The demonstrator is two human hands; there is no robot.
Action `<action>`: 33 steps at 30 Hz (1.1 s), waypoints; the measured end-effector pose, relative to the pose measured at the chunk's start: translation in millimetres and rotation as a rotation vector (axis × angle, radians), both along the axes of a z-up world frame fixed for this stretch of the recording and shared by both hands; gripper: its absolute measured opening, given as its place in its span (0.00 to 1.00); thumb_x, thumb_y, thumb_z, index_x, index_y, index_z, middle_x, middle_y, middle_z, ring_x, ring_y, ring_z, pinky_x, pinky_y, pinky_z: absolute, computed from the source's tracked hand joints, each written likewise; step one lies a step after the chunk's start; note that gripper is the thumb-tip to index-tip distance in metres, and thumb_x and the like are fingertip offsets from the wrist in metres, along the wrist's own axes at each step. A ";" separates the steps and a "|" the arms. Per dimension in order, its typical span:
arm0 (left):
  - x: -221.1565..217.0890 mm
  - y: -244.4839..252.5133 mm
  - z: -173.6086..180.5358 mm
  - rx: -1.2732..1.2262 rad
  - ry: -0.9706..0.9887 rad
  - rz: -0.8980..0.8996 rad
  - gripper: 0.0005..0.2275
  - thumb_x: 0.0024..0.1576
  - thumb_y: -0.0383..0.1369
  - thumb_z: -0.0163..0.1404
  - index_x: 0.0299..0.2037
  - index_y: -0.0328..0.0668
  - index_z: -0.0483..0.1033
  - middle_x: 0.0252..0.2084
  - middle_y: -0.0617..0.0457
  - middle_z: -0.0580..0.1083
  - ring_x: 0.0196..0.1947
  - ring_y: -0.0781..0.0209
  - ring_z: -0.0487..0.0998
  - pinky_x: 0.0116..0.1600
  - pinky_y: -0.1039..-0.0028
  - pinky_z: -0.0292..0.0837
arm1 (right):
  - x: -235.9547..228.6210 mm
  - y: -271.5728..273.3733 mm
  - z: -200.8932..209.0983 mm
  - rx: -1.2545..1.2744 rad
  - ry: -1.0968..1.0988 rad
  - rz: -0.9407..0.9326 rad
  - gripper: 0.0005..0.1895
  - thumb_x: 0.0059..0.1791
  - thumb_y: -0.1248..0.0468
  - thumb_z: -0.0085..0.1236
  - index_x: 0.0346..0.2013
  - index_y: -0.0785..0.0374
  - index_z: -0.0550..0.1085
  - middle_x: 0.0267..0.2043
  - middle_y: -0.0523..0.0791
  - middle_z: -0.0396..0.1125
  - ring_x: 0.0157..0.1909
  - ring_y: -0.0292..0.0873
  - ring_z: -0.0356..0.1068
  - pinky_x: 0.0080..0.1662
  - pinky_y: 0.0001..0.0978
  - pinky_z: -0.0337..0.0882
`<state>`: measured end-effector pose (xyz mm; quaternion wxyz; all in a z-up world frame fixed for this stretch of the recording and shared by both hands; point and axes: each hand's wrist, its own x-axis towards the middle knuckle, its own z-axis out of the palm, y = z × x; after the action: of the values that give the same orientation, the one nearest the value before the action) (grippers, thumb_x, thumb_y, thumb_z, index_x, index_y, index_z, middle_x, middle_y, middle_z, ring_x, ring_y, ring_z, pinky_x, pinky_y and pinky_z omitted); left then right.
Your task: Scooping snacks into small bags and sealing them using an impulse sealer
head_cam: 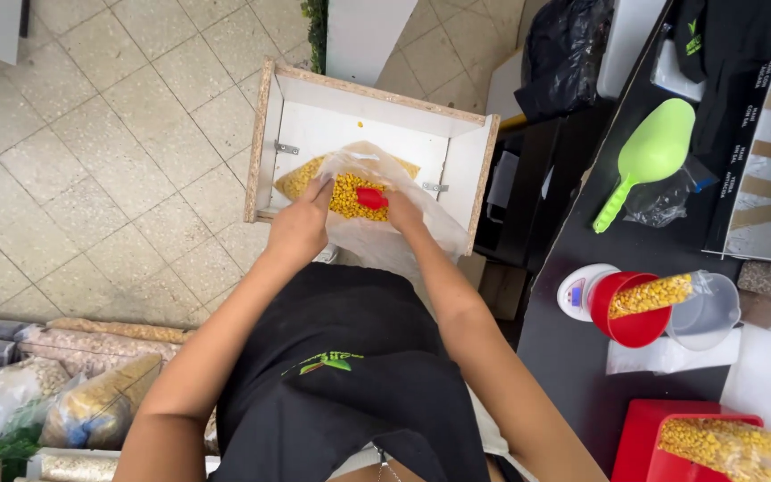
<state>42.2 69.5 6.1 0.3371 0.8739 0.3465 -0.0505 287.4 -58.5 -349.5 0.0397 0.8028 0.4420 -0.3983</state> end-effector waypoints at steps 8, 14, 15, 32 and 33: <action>-0.5 4.6 34.3 -0.069 -0.036 -0.003 0.31 0.48 0.15 0.46 0.67 0.25 0.63 0.71 0.39 0.60 0.44 0.26 0.79 0.43 0.45 0.79 | -10.9 14.1 -38.5 0.042 -0.009 -0.050 0.26 0.52 0.65 0.50 0.62 0.33 0.71 0.56 0.44 0.71 0.62 0.48 0.70 0.60 0.45 0.71; -0.1 9.2 36.1 -0.077 -0.039 -0.013 0.32 0.47 0.15 0.44 0.68 0.26 0.63 0.71 0.40 0.60 0.42 0.27 0.79 0.43 0.45 0.80 | -9.6 5.8 -7.3 0.197 0.162 -0.198 0.20 0.53 0.68 0.50 0.57 0.44 0.76 0.52 0.50 0.74 0.60 0.56 0.71 0.62 0.49 0.70; -1.5 8.8 35.9 -0.072 -0.046 -0.007 0.32 0.46 0.14 0.44 0.67 0.25 0.63 0.71 0.39 0.61 0.42 0.27 0.80 0.42 0.46 0.80 | -9.4 4.5 6.4 0.234 0.226 -0.235 0.20 0.53 0.70 0.50 0.56 0.47 0.76 0.51 0.52 0.74 0.60 0.59 0.70 0.63 0.51 0.69; -9.6 -0.8 15.7 -0.162 -0.075 -0.014 0.36 0.45 0.18 0.48 0.70 0.31 0.61 0.74 0.42 0.57 0.57 0.29 0.73 0.54 0.42 0.75 | -21.6 -43.7 183.2 0.519 0.507 -0.474 0.21 0.51 0.74 0.52 0.56 0.55 0.78 0.48 0.56 0.75 0.38 0.47 0.77 0.49 0.43 0.75; -11.1 -3.1 18.7 -0.172 -0.073 -0.013 0.36 0.44 0.19 0.48 0.70 0.32 0.61 0.74 0.43 0.57 0.59 0.30 0.73 0.56 0.43 0.74 | -24.3 -47.9 192.3 0.527 0.480 -0.466 0.21 0.51 0.74 0.52 0.56 0.53 0.78 0.47 0.55 0.75 0.38 0.48 0.78 0.48 0.43 0.75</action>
<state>31.2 66.3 24.8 0.4227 0.8453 0.3228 -0.0504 263.1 -106.4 -157.2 -0.3620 0.7483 0.3321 -0.4457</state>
